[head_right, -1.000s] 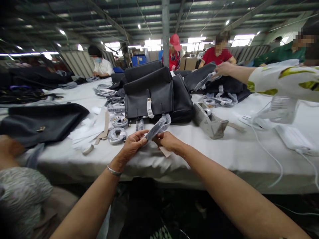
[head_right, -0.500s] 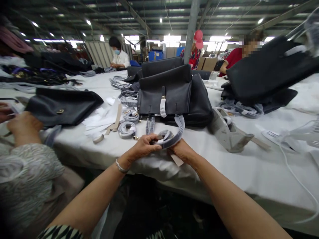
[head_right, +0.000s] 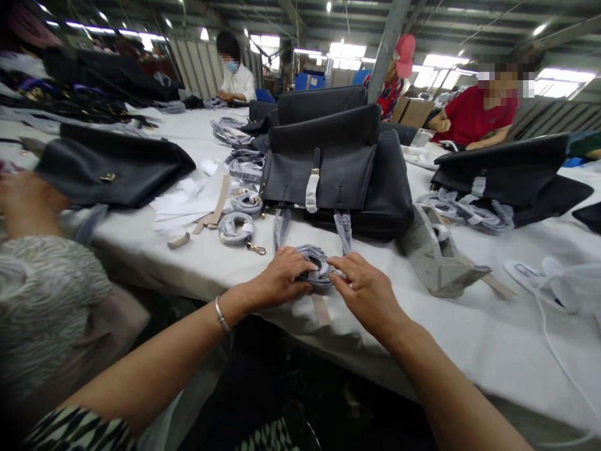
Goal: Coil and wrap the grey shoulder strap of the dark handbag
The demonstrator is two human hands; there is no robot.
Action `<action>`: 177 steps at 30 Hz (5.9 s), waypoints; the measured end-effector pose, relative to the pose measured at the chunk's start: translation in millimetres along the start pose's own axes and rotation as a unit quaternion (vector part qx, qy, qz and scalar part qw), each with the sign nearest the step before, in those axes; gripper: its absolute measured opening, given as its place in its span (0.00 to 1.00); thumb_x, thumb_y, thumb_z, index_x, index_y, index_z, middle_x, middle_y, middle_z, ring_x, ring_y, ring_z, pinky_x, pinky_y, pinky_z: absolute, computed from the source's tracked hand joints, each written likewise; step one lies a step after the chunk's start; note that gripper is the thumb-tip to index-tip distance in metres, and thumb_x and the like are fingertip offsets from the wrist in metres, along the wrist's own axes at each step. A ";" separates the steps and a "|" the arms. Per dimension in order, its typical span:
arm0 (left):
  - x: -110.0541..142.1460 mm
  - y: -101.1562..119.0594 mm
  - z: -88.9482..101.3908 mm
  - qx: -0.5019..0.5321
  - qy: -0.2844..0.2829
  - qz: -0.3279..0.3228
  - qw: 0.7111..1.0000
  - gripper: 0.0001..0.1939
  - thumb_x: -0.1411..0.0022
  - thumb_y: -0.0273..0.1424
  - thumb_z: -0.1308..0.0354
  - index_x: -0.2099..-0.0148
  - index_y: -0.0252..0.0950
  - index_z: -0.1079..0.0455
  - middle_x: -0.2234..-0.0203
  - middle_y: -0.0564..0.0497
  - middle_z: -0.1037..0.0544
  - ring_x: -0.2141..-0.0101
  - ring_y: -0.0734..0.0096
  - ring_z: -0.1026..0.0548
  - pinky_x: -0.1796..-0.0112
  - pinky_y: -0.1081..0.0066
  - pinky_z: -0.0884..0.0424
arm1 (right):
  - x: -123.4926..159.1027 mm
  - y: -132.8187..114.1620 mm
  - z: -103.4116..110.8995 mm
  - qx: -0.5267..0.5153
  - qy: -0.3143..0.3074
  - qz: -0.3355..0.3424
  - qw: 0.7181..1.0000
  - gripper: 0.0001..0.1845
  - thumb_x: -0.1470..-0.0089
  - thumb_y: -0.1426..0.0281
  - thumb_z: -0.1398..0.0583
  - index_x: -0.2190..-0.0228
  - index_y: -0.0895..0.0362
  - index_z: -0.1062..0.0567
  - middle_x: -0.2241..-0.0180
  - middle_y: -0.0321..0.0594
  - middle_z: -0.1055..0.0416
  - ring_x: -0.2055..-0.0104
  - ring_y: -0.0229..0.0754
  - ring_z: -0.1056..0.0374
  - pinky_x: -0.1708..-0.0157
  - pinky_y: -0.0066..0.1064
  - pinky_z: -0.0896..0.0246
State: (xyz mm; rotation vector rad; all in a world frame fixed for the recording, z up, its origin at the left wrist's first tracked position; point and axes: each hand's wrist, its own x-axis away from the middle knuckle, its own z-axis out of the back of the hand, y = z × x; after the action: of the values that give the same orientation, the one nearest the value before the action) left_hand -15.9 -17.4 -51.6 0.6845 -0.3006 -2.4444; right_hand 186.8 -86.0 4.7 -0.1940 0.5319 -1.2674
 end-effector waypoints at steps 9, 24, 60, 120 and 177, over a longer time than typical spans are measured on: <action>-1.2 -1.6 -2.8 -0.020 -0.010 0.022 1.000 0.21 0.42 0.38 0.38 0.49 0.32 0.31 0.61 0.43 0.26 0.59 0.56 0.31 0.56 0.60 0.38 | -28.9 11.1 -33.4 -0.024 -0.011 0.093 0.995 0.13 0.41 0.72 0.48 0.62 0.54 0.24 0.65 0.40 0.28 0.62 0.41 0.31 0.59 0.32 0.37; -6.9 -2.5 1.1 0.026 -0.018 0.058 0.998 0.18 0.46 0.35 0.33 0.52 0.41 0.25 0.59 0.48 0.26 0.56 0.59 0.30 0.54 0.61 0.35 | 41.7 27.4 -12.2 0.037 0.008 0.170 0.985 0.13 0.43 0.67 0.41 0.57 0.56 0.25 0.58 0.43 0.25 0.56 0.43 0.29 0.57 0.34 0.32; -2.5 2.1 5.0 0.016 -0.042 0.073 0.996 0.10 0.34 0.36 0.47 0.61 0.39 0.27 0.68 0.52 0.25 0.60 0.66 0.30 0.53 0.62 0.42 | -38.5 16.7 -43.2 -0.231 -0.039 0.007 0.972 0.06 0.52 0.68 0.39 0.75 0.58 0.25 0.75 0.36 0.27 0.72 0.36 0.34 0.69 0.28 0.41; 6.3 22.7 -7.8 -0.050 0.087 0.139 0.985 0.10 0.35 0.34 0.44 0.67 0.42 0.23 0.68 0.52 0.25 0.60 0.66 0.31 0.53 0.60 0.42 | -49.6 19.7 -48.9 -0.356 -0.075 -0.077 0.928 0.03 0.56 0.71 0.43 0.75 0.56 0.34 0.83 0.27 0.38 0.83 0.31 0.41 0.82 0.23 0.46; -8.7 7.3 17.1 0.105 -0.062 0.134 0.983 0.11 0.42 0.37 0.40 0.60 0.40 0.20 0.71 0.52 0.19 0.62 0.66 0.27 0.57 0.71 0.36 | -18.2 37.7 -36.3 -0.240 -0.078 0.202 0.946 0.09 0.44 0.66 0.40 0.67 0.54 0.19 0.62 0.42 0.23 0.58 0.42 0.28 0.55 0.33 0.32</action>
State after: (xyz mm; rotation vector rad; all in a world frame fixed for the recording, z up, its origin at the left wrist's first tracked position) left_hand -15.4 -17.2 -31.0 0.5399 -0.6638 -2.2187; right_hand 197.9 -52.0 -37.7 -0.5595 0.6983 -0.6997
